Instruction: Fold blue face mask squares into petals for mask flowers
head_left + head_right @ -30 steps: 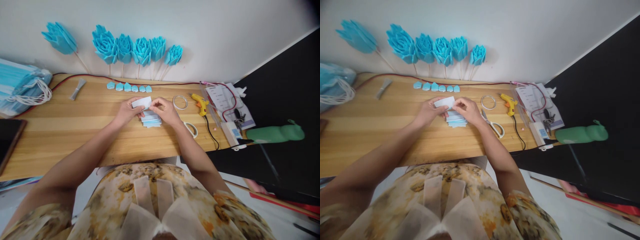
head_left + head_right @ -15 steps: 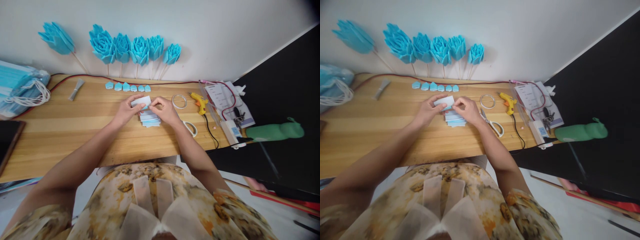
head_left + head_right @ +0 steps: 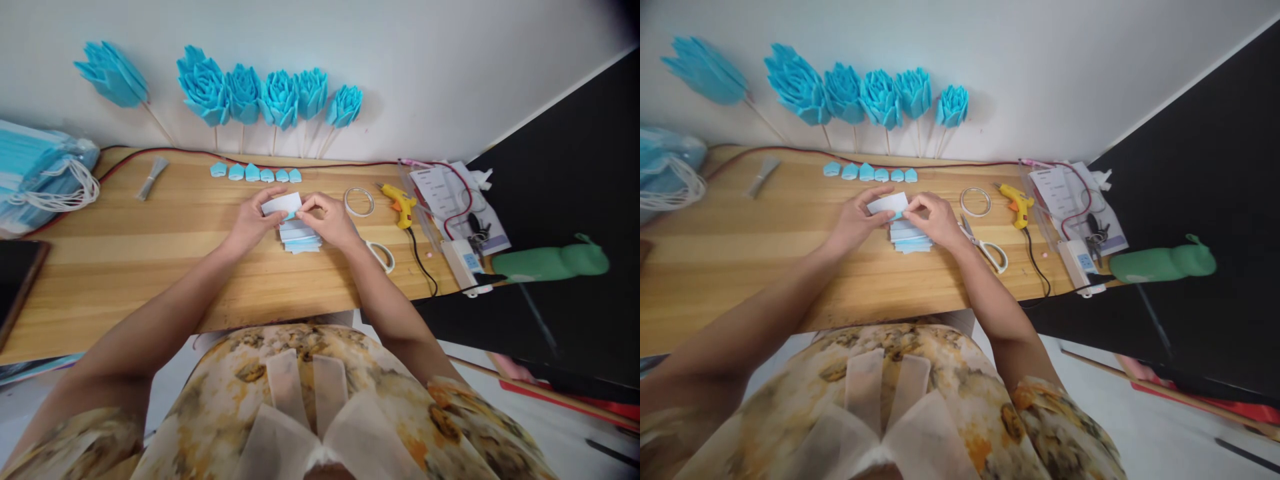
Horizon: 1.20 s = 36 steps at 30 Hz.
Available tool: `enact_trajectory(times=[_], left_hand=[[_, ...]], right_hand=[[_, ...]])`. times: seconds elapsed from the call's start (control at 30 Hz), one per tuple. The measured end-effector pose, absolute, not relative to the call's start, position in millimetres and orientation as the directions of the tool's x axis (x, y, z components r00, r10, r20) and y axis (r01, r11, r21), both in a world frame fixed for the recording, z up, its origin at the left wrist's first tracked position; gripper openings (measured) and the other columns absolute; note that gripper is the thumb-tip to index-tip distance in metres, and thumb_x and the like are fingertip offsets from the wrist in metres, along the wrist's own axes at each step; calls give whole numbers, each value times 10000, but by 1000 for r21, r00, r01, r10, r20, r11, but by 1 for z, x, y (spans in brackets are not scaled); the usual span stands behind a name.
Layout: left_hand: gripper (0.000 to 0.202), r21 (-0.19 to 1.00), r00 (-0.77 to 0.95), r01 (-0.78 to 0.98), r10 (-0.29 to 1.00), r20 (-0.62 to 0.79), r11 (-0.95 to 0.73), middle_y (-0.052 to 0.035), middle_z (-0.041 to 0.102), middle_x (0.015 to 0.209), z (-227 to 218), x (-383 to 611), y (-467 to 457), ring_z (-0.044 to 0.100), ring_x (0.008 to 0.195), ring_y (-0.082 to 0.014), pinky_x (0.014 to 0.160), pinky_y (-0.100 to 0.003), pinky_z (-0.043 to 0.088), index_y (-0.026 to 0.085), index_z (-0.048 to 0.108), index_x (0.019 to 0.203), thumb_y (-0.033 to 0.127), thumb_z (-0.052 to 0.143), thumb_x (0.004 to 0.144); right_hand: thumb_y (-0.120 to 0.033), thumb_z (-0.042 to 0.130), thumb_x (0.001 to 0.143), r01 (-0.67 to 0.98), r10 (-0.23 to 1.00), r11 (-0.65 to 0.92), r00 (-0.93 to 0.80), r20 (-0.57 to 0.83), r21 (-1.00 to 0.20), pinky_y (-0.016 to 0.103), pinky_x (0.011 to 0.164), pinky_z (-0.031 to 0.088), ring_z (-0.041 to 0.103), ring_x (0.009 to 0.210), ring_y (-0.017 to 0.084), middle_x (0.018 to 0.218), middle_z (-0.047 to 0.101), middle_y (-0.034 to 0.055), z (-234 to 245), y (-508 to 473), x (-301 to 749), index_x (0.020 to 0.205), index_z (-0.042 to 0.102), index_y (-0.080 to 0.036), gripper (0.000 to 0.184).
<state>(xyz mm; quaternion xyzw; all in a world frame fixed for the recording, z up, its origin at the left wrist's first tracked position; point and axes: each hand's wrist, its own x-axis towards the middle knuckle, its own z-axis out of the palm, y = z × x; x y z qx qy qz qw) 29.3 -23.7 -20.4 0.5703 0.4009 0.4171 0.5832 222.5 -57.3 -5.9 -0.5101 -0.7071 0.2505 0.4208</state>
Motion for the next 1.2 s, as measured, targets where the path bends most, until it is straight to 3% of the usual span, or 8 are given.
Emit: enact_trajectory(times=[0.13,0.33,0.43,0.53,0.67,0.77,0.87,1.2], left_hand=[[546,999,324,-13,945,37,-35,-79,687,1221,-20,29,-24,626,747,-107,709,-250,542,192,665,1269,233,765,734],[474,980,303,98,944,133,-170,-69,693,1288,-15,29,-27,640,1085,-223,899,-325,529,223,704,1211,200,746,740],[473,965,317,119,929,188,-236,-69,683,1313,-14,30,-29,620,1162,-246,982,-355,497,225,707,1209,190,745,740],[560,976,319,45,929,187,-212,-81,696,1239,-13,31,-29,647,1092,-238,906,-320,515,227,656,1293,240,773,745],[697,987,337,-154,937,91,-40,-56,702,1009,-9,31,-30,662,845,-191,683,-258,503,261,581,1352,381,842,716],[482,989,403,-135,915,3,56,-39,676,834,-10,32,-32,593,656,-140,602,-255,466,179,700,1037,467,852,681],[393,996,416,-48,908,-51,78,-22,629,657,-14,33,-34,539,577,-123,577,-260,441,147,694,746,518,813,699],[334,978,354,-170,934,-53,120,-40,685,708,-21,32,-29,569,621,-107,610,-242,448,148,745,727,479,777,761]], right_hand=[[-300,682,825,492,943,328,-122,309,-806,339,867,524,666,877,173,903,723,15,-9,-56,223,857,629,-217,103],[-356,714,819,404,937,346,-202,286,-847,359,891,545,669,898,178,1018,728,15,-16,-52,226,1372,529,-268,590],[-325,679,832,470,946,321,-200,255,-823,353,873,544,659,849,174,963,726,6,-14,-53,227,1331,615,-263,507],[-312,655,837,487,958,287,-169,234,-825,338,851,538,651,845,172,944,729,8,-13,-54,227,1229,697,-228,403],[-386,657,851,358,961,274,-71,266,-893,318,809,540,650,839,168,942,723,16,-15,-52,227,1163,703,-207,363],[-422,673,839,283,957,283,-14,291,-917,320,820,546,652,856,168,961,722,18,-18,-50,227,1163,685,-211,387],[-434,697,818,255,959,276,-3,285,-927,331,851,551,659,887,173,982,729,24,-19,-50,225,1160,681,-207,410],[-469,695,817,206,966,259,-80,247,-944,373,975,538,687,1043,206,1160,736,71,-23,-50,224,1257,642,-206,516]])
